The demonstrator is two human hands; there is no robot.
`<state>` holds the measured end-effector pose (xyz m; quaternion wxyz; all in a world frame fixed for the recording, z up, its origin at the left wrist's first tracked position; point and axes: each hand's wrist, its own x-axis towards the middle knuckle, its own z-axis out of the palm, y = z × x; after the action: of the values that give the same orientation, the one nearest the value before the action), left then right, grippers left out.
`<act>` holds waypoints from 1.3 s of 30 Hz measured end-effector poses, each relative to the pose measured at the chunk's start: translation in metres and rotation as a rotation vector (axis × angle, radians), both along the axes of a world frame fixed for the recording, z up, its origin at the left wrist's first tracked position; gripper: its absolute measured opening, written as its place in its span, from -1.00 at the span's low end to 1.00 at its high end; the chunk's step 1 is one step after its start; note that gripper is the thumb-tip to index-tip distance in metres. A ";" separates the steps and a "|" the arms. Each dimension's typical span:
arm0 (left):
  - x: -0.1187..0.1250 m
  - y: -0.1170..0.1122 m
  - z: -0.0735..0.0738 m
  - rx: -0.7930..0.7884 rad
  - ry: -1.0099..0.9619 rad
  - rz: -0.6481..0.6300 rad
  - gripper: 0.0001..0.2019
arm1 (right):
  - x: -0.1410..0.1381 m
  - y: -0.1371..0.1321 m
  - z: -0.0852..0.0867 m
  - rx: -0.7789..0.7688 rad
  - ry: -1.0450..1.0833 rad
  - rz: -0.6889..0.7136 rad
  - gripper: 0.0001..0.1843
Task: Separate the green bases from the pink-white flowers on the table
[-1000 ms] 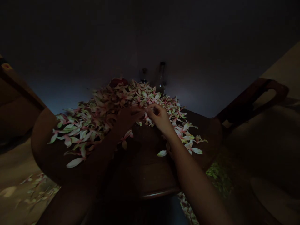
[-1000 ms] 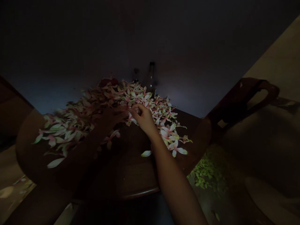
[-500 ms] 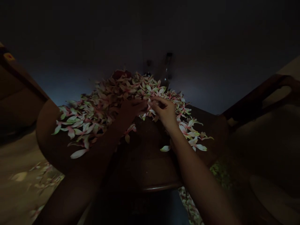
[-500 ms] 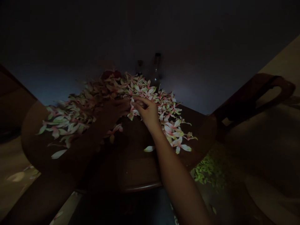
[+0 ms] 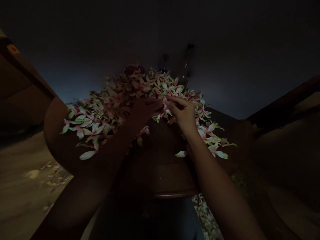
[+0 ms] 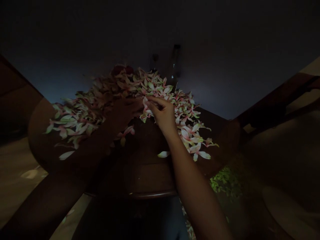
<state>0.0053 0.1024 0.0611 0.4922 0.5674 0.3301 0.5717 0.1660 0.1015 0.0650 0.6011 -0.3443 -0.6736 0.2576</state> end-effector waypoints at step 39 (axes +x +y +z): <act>0.000 -0.002 0.001 -0.003 -0.064 -0.013 -0.80 | -0.001 0.001 -0.004 0.128 -0.039 -0.060 -0.77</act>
<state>0.0051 0.1003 0.0623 0.5070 0.5501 0.3116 0.5859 0.1651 0.1023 0.0610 0.6160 -0.3302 -0.6897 0.1893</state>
